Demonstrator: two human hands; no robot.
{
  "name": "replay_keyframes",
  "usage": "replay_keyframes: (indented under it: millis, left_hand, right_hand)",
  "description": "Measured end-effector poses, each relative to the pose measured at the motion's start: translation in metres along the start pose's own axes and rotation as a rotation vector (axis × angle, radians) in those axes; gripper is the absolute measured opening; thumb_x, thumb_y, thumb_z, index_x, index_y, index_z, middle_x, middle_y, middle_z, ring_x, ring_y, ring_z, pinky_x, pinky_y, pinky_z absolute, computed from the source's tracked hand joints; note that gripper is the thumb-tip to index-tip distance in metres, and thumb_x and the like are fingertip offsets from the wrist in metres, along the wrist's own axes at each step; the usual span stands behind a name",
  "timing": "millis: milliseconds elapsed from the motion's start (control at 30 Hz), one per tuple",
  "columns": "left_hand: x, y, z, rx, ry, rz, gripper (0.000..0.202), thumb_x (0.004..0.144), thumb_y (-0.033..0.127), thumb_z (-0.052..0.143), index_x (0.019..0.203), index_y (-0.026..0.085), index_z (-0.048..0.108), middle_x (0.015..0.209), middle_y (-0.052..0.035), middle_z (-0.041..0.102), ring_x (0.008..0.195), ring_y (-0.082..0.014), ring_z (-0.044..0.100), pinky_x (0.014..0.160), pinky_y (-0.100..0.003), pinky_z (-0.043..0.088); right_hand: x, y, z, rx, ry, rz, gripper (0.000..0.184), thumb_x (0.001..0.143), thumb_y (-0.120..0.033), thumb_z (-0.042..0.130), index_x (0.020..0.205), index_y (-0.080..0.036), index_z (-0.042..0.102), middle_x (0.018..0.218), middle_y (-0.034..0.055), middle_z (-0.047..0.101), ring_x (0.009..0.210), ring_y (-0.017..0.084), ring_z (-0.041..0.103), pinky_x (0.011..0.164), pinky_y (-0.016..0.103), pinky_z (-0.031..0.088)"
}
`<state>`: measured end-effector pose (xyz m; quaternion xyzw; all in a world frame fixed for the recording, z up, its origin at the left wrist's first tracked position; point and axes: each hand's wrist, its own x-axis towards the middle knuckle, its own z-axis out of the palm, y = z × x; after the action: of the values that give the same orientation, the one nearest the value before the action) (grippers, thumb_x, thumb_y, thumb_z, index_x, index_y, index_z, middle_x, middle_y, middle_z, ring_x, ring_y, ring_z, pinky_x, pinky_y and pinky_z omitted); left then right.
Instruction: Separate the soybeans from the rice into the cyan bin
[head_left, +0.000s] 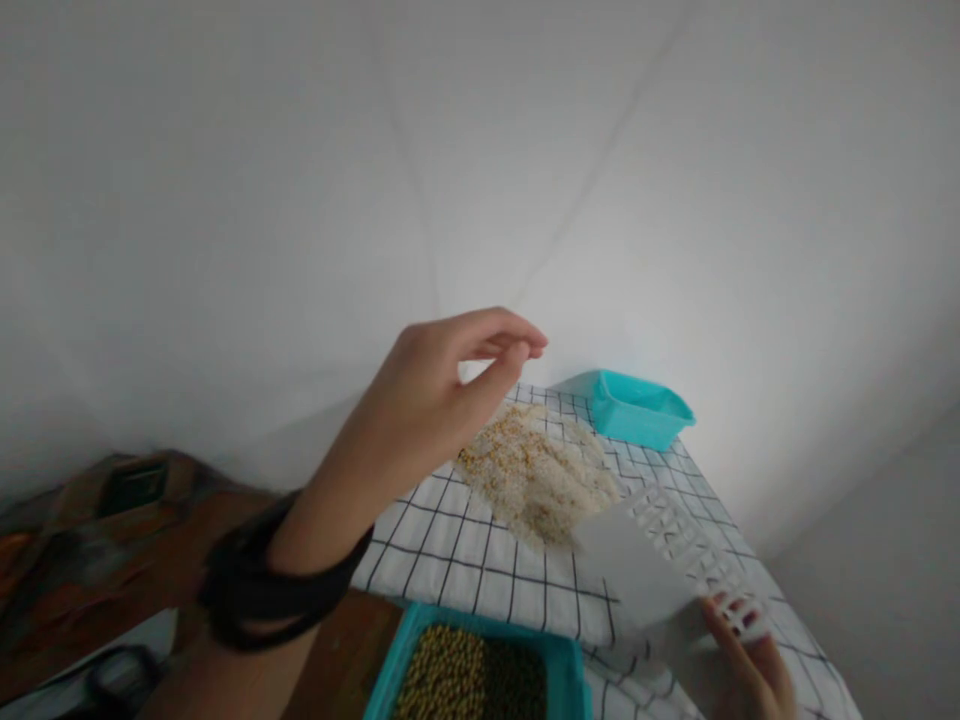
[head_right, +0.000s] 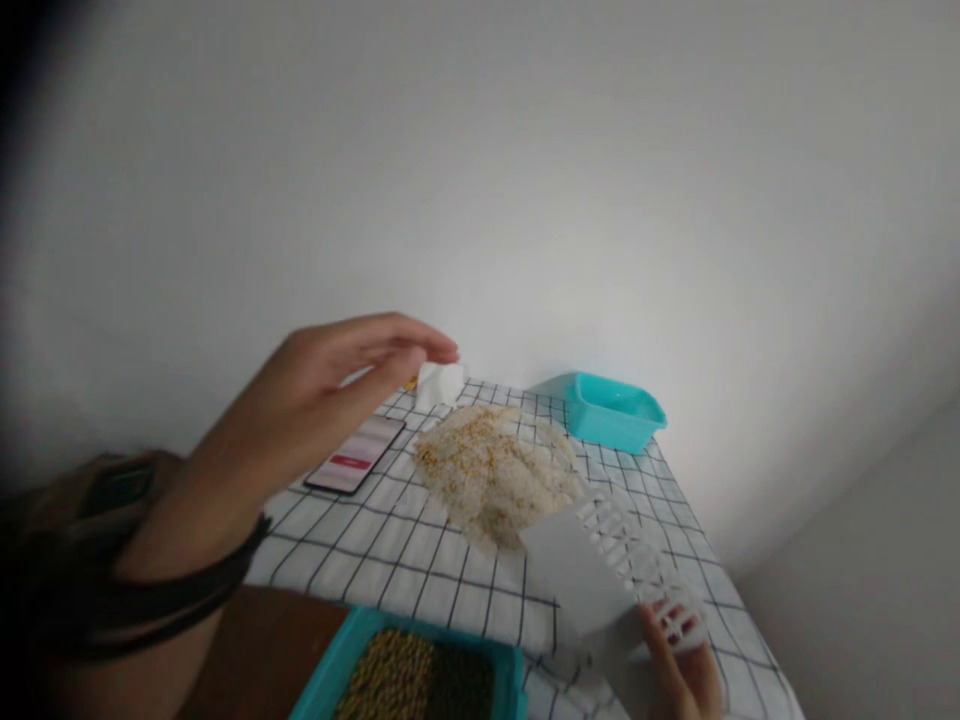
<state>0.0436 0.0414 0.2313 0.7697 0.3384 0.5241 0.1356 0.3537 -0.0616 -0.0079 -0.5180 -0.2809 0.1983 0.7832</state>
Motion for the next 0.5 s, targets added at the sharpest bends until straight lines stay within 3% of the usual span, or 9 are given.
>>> replay_keyframes:
  millis: [100,200,267,300,400,500]
  left_hand:
    - [0.052,-0.022,0.018,-0.074,-0.146,0.070,0.029,0.092,0.031,0.054,0.099,0.016,0.077,0.103,-0.0056,0.082,0.102,-0.0226,0.076,0.096,-0.035,0.057]
    - [0.093,-0.077,0.039,-0.119,-0.325,0.059,0.031,0.092,0.035,0.057,0.104,0.014,0.076,0.105,-0.0102,0.082,0.103,-0.0243,0.076,0.099,-0.039,0.056]
    - [0.109,-0.121,0.050,-0.179,-0.472,0.008,0.034,0.092,0.041,0.058,0.108,0.015,0.074,0.112,-0.0120,0.082,0.109,-0.0254,0.075,0.101,-0.039,0.056]
    - [0.112,-0.143,0.055,-0.203,-0.525,-0.045,0.037,0.093,0.044,0.058,0.110,0.016,0.074,0.114,-0.0123,0.081,0.112,-0.0257,0.075,0.100,-0.038,0.057]
    - [0.104,-0.203,0.063,-0.163,-0.503,-0.123,0.039,0.093,0.045,0.054,0.106,0.013,0.072,0.111,-0.0171,0.082,0.110,-0.0289,0.076,0.097,-0.042,0.058]
    - [0.083,-0.245,0.067,-0.116,-0.471,-0.175,0.036,0.094,0.041,0.051,0.105,0.014,0.072,0.109,-0.0160,0.082,0.107,-0.0274,0.076,0.096,-0.041,0.058]
  right_hand:
    - [0.033,-0.016,0.000,0.012,0.082,0.197,0.037,0.068,-0.035,0.093,0.093,-0.020,0.070,0.083,-0.0004,0.073,0.067,0.017,0.070,0.064,0.027,0.057]
    - [0.075,-0.034,0.016,-0.049,-0.003,0.168,0.055,0.060,-0.039,0.097,0.105,-0.018,0.075,0.094,0.0044,0.078,0.077,0.022,0.072,0.069,0.031,0.057]
    - [0.106,-0.039,0.037,-0.036,-0.069,0.166,0.059,0.049,-0.038,0.100,0.099,-0.017,0.075,0.089,0.0049,0.078,0.076,0.023,0.071,0.070,0.033,0.056]
    - [0.120,-0.039,0.051,-0.028,-0.112,0.152,0.059,0.048,-0.037,0.099,0.098,-0.017,0.076,0.088,0.0048,0.078,0.075,0.023,0.070,0.071,0.033,0.055]
    - [0.154,-0.026,0.098,-0.011,-0.221,0.082,0.049,0.053,-0.040,0.095,0.090,-0.016,0.074,0.081,0.0034,0.076,0.070,0.019,0.065,0.064,0.029,0.048]
    - [0.170,0.000,0.142,-0.007,-0.283,0.077,0.043,0.056,-0.041,0.093,0.084,-0.017,0.071,0.074,-0.0007,0.071,0.064,0.016,0.059,0.063,0.027,0.045]
